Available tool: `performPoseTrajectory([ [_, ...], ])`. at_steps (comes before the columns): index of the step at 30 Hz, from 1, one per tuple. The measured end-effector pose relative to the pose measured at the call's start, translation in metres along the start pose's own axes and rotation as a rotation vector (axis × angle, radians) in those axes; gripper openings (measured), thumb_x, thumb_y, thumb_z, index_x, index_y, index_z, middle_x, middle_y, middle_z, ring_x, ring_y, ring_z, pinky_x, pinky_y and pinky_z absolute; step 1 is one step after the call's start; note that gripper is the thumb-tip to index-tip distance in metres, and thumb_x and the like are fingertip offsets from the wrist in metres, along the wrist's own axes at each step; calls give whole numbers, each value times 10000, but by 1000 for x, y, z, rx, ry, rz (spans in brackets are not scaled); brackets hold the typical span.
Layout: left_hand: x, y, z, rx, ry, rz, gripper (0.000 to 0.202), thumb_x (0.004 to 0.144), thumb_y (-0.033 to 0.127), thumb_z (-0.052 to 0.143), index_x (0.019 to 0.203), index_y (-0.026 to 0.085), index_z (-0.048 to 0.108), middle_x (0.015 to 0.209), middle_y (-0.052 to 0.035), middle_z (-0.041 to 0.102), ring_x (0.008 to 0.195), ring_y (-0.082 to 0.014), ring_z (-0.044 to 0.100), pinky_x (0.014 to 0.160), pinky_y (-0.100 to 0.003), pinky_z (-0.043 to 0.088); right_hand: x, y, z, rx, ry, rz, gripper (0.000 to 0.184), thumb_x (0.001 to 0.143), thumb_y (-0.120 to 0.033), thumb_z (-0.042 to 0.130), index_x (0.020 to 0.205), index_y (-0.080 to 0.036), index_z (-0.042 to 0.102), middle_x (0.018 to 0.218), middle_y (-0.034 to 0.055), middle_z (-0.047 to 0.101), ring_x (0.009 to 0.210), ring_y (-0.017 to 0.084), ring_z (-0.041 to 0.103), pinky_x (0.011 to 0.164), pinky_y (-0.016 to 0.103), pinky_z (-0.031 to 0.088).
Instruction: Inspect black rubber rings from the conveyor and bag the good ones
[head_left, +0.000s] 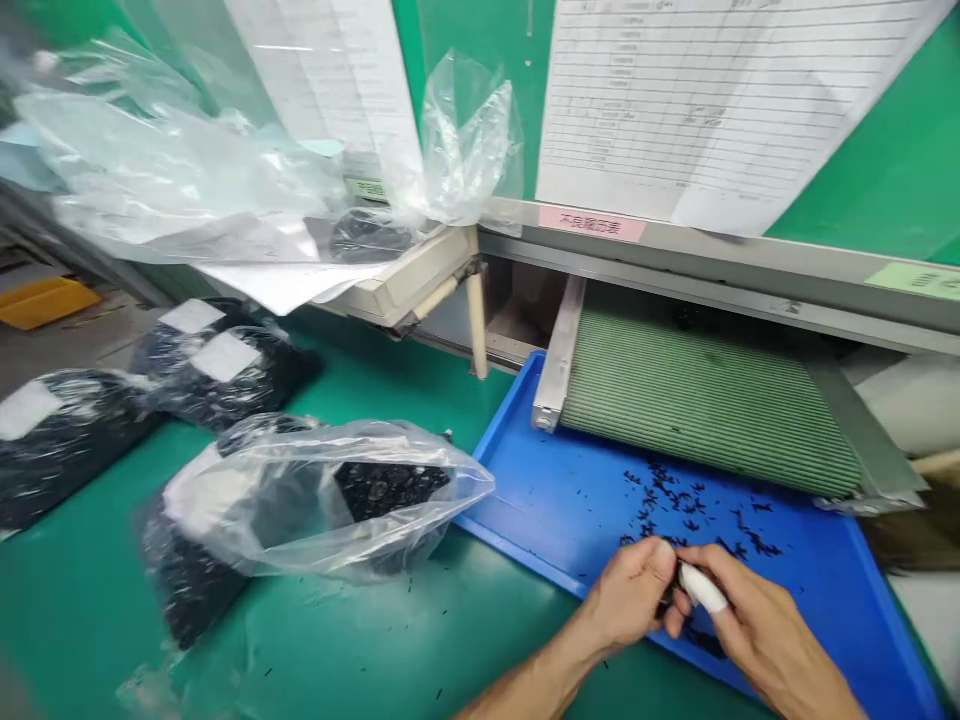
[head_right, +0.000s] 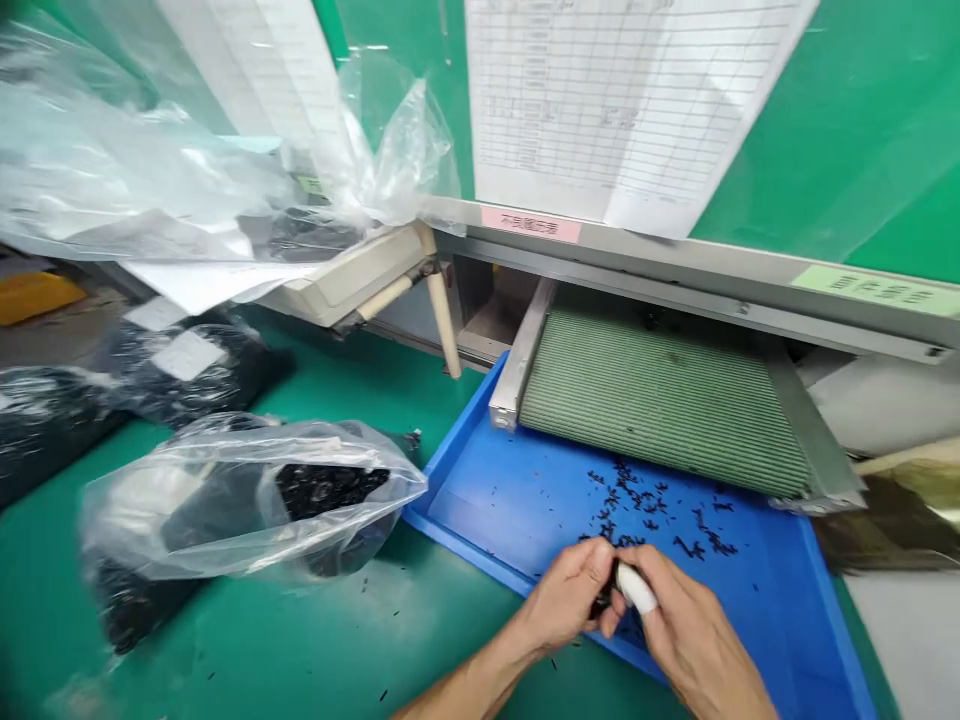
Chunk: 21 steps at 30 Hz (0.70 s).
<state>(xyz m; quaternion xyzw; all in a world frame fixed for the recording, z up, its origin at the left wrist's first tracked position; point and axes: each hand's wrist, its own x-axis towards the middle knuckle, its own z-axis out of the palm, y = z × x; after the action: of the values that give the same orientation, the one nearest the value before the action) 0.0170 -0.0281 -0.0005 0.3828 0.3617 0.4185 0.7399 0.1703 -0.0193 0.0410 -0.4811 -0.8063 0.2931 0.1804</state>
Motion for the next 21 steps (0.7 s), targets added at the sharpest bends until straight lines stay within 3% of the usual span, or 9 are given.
performPoseTrajectory([
  [3,2,5,2,-84,52,-13,445,717,624,568,707,190,467,456,62,467,343,-53,326,359,-195,198,7,-11,7,35,84,60,208,877,-256,369,952,-284,561,682,-12,607,571,155,557,567,254,441],
  [5,4,7,2,-121,100,-19,400,713,549,630,694,180,479,447,65,457,342,-43,322,352,-185,181,10,-9,1,48,65,115,244,866,-211,357,992,-275,556,675,-16,598,591,159,554,590,261,439],
  [7,7,9,0,-207,131,-40,362,744,500,624,693,168,491,472,63,459,338,-29,310,337,-175,149,13,-6,-14,13,-1,119,314,823,-141,356,1029,-277,551,738,-12,615,669,164,571,653,270,453],
  [9,10,11,-4,-343,172,-70,315,765,461,615,754,159,525,517,63,473,337,-18,296,320,-165,115,23,-3,-36,-73,-49,32,356,780,-98,370,1021,-275,564,931,14,629,859,180,581,785,301,452],
  [11,12,13,-7,-472,230,-88,272,771,403,624,860,154,563,585,49,516,359,-13,311,312,-148,122,45,-1,-59,-182,25,-75,336,784,-100,387,1008,-258,581,1096,39,589,1019,200,537,887,325,417],
  [13,14,14,-10,-543,278,-92,273,768,344,634,949,146,582,700,5,584,411,-20,374,313,-133,165,82,7,-78,-303,197,-97,333,823,-119,380,1063,-234,580,1119,60,577,1027,207,529,888,327,415],
  [16,16,14,-12,-584,302,-110,267,756,294,653,961,130,600,869,-63,622,532,-53,488,323,-124,224,157,30,-98,-542,414,28,396,823,-84,354,1142,-181,569,1119,104,578,1026,239,519,854,345,422],
  [21,18,13,-12,-665,306,-167,304,708,317,719,947,155,622,790,-19,568,550,-58,476,327,-120,230,283,77,-126,-650,557,314,372,895,-201,333,1176,-129,566,1127,162,595,1036,294,520,817,386,433],
])
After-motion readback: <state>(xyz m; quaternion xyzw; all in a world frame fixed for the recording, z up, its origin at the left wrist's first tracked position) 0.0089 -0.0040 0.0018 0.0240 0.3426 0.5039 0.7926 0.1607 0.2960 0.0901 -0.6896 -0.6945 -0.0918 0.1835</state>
